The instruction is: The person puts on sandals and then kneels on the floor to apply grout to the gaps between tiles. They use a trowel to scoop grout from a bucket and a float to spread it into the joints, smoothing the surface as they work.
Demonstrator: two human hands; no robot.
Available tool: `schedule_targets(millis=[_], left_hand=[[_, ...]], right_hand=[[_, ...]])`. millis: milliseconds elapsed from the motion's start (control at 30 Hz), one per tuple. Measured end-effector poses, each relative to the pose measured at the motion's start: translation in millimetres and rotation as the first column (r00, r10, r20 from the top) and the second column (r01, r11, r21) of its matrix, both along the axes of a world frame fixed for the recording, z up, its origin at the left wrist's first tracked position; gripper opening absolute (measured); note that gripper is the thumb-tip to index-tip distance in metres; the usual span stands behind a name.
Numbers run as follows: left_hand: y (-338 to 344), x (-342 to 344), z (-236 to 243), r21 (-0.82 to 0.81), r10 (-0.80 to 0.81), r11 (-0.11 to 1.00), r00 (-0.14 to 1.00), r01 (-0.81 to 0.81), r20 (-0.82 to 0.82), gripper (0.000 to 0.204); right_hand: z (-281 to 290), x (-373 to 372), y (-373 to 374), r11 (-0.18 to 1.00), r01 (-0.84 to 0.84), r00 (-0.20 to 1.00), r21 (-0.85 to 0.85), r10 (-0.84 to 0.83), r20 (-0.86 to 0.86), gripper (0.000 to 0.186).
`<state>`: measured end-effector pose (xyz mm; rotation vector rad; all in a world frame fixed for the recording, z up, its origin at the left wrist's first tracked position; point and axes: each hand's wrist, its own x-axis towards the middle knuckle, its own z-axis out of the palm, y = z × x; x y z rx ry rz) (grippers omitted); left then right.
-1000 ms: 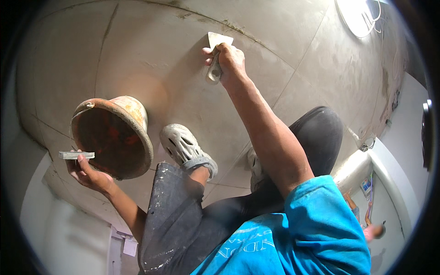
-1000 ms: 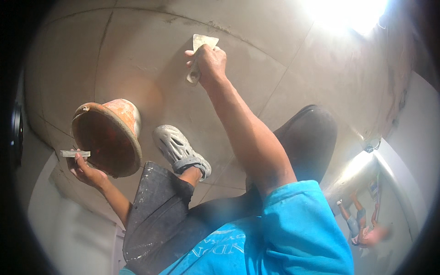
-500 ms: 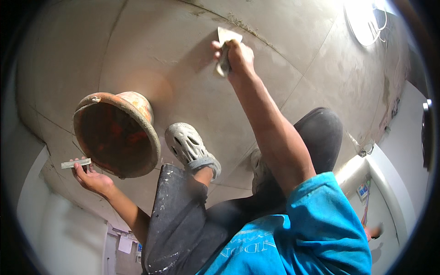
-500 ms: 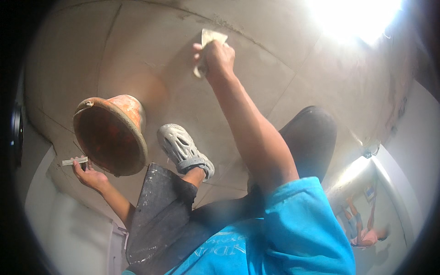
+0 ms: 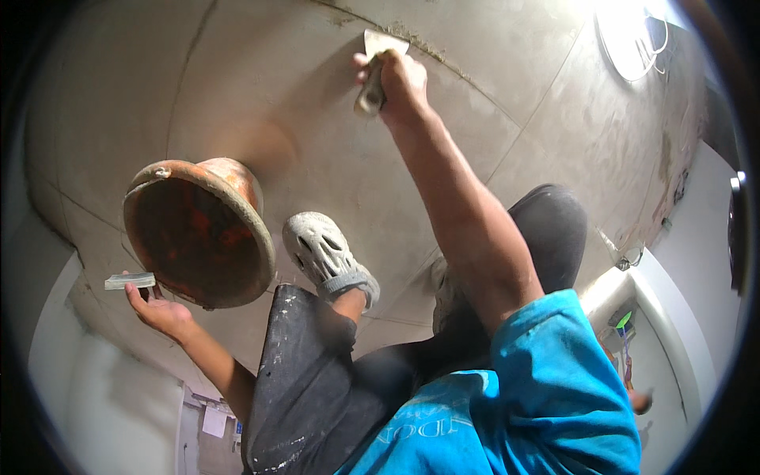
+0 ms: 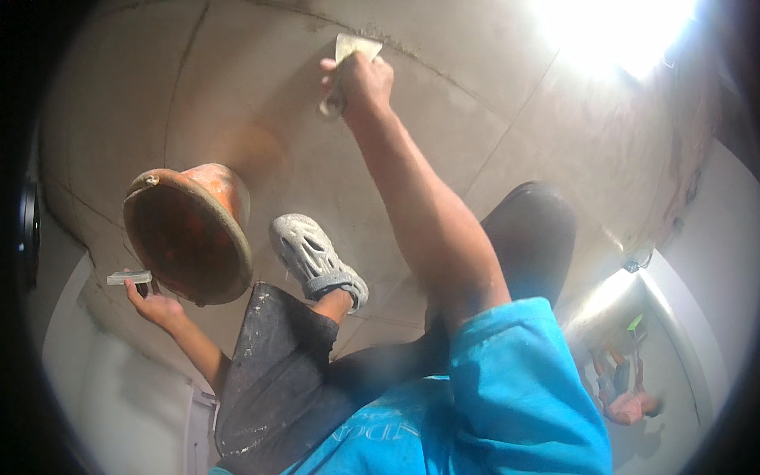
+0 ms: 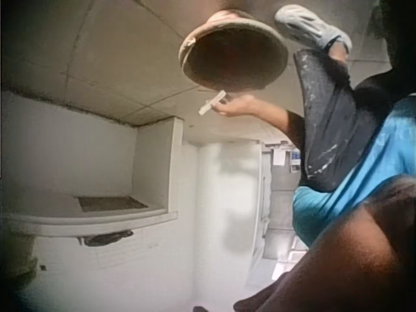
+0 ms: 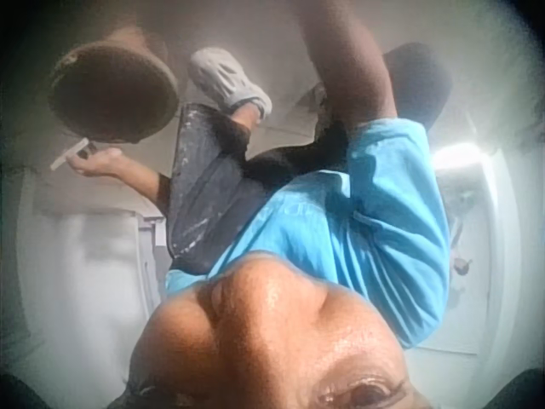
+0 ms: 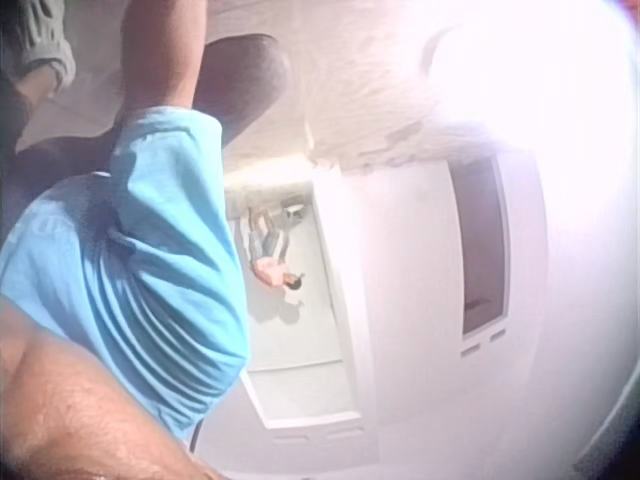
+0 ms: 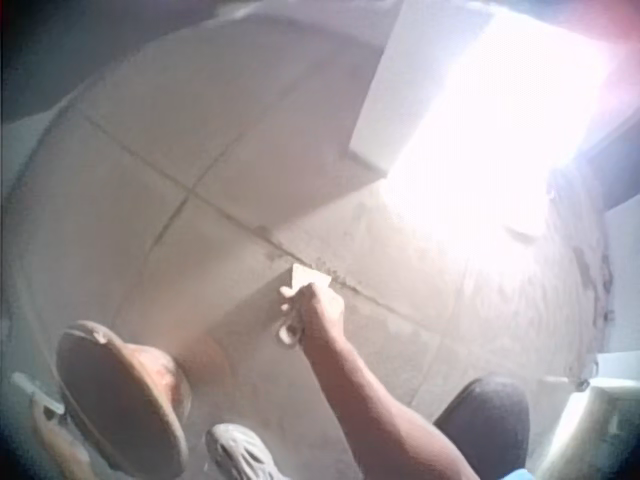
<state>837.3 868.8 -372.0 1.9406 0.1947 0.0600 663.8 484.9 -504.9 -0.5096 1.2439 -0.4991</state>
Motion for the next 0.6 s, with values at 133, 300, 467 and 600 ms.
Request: schedule_targets(millis=[133, 300, 467, 600], left_hand=[[16.5, 4.3, -10.4, -0.022, -0.073, 0.997, 0.996, 0.072, -0.056, 0.057], [19.1, 8.9, -8.9, -0.103, -0.120, 0.990, 0.968, 0.099, -0.221, 0.060], [39.8, 16.4, -10.0, -0.181, -0.129, 0.980, 0.948, 0.078, -0.292, 0.061], [35.5, 8.3, -10.6, -0.260, -0.009, 0.964, 0.963, -0.063, -0.268, 0.063]], right_hand=[[-2.2, 7.2, -1.6, 0.998, 0.051, 0.997, 0.022, -0.052, 0.065, 0.031], [2.5, 17.8, 7.9, 0.997, 0.058, 0.996, 0.042, -0.061, 0.059, 0.030], [-5.2, 36.7, -9.4, 0.997, 0.080, 0.993, -0.007, -0.080, 0.084, 0.030], [-9.3, 36.8, 25.0, 0.998, 0.064, 0.994, 0.022, -0.066, 0.084, 0.029]])
